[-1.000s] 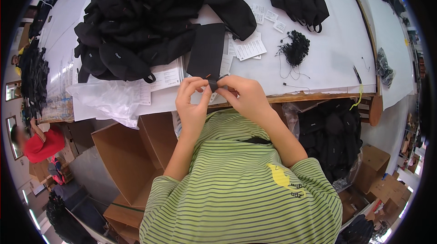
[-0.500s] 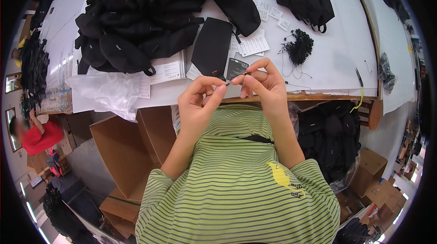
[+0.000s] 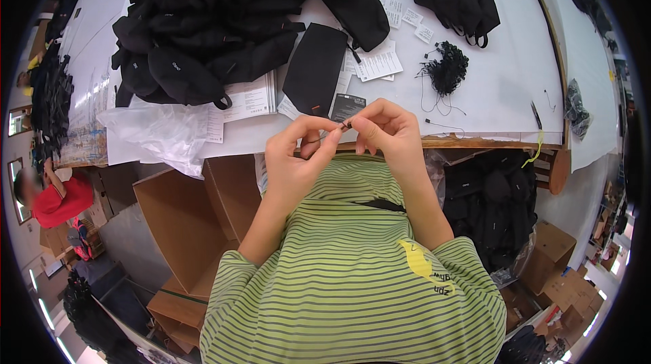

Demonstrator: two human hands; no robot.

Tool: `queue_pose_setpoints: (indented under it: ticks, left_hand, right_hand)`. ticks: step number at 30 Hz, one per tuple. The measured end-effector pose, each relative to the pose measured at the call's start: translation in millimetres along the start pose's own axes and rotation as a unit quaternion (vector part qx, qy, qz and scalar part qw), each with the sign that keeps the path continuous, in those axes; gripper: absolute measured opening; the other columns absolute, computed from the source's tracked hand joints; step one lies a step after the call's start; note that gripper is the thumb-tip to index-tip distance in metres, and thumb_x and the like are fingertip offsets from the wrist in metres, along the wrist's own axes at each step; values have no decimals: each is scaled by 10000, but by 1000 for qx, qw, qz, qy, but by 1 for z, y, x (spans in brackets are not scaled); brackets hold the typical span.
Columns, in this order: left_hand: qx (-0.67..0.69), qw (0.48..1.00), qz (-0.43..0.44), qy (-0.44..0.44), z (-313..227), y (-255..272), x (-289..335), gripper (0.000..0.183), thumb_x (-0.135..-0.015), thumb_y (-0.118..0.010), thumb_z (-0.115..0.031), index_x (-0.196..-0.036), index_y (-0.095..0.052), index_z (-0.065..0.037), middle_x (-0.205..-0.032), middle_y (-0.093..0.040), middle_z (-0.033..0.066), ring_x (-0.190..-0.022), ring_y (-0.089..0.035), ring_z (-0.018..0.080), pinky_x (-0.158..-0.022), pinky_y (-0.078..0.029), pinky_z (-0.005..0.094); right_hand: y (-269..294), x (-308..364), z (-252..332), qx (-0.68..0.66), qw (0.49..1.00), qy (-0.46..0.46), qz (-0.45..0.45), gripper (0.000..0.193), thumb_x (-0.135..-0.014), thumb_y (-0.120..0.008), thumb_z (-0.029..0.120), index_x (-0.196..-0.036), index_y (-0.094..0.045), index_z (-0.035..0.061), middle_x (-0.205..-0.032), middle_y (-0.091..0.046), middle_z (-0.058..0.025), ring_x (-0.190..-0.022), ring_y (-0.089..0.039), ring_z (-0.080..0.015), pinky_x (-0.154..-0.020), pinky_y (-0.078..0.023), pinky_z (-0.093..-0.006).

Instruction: Organizing small black pouches and attaching identifying labels or tags to them on a work table.

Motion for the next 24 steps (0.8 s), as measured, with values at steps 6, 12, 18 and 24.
queue_pose_setpoints:
  ticks: [6,12,18,24]
  left_hand:
    - [-10,1000,11,-2,2,1,-1,62,-791,-691,11,-838,-659,-13,-597,-386,-86,-538,-297,-1,-499,-220,175]
    - [-53,997,59,-20,-3,-6,-6,64,-793,-691,-33,-842,-650,-27,-580,-387,-48,-510,-328,26,-475,-256,206]
    - [-225,935,245,-122,0,-20,-68,214,-852,-520,33,-1012,-634,-51,-946,-626,20,-985,-517,206,-890,-393,298]
    - [-445,773,343,-294,23,-47,-114,361,-717,-590,86,-1024,-626,-100,-1006,-611,9,-1075,-483,234,-964,-362,362]
  right_hand:
    - [-2,-1,-1,12,1000,-2,18,101,-848,-691,86,-867,-646,-2,-761,-659,-43,-586,-580,-70,-521,-428,-183]
    - [3,-3,8,104,994,18,36,108,-838,-698,92,-831,-646,-2,-731,-649,-45,-595,-563,-63,-530,-437,-188]
    - [19,-3,18,76,997,30,4,118,-849,-689,101,-842,-624,3,-722,-649,-55,-578,-542,-61,-526,-428,-190]
    - [38,15,42,37,995,94,-8,147,-852,-665,136,-806,-589,18,-683,-634,-73,-545,-512,-77,-502,-373,-188]
Point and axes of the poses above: each hand's wrist, its own x-axis away from the middle knuckle, its own y-axis out of the back of the hand, z = x × y, the point moved 6 cm from there along -x, towards the middle knuckle
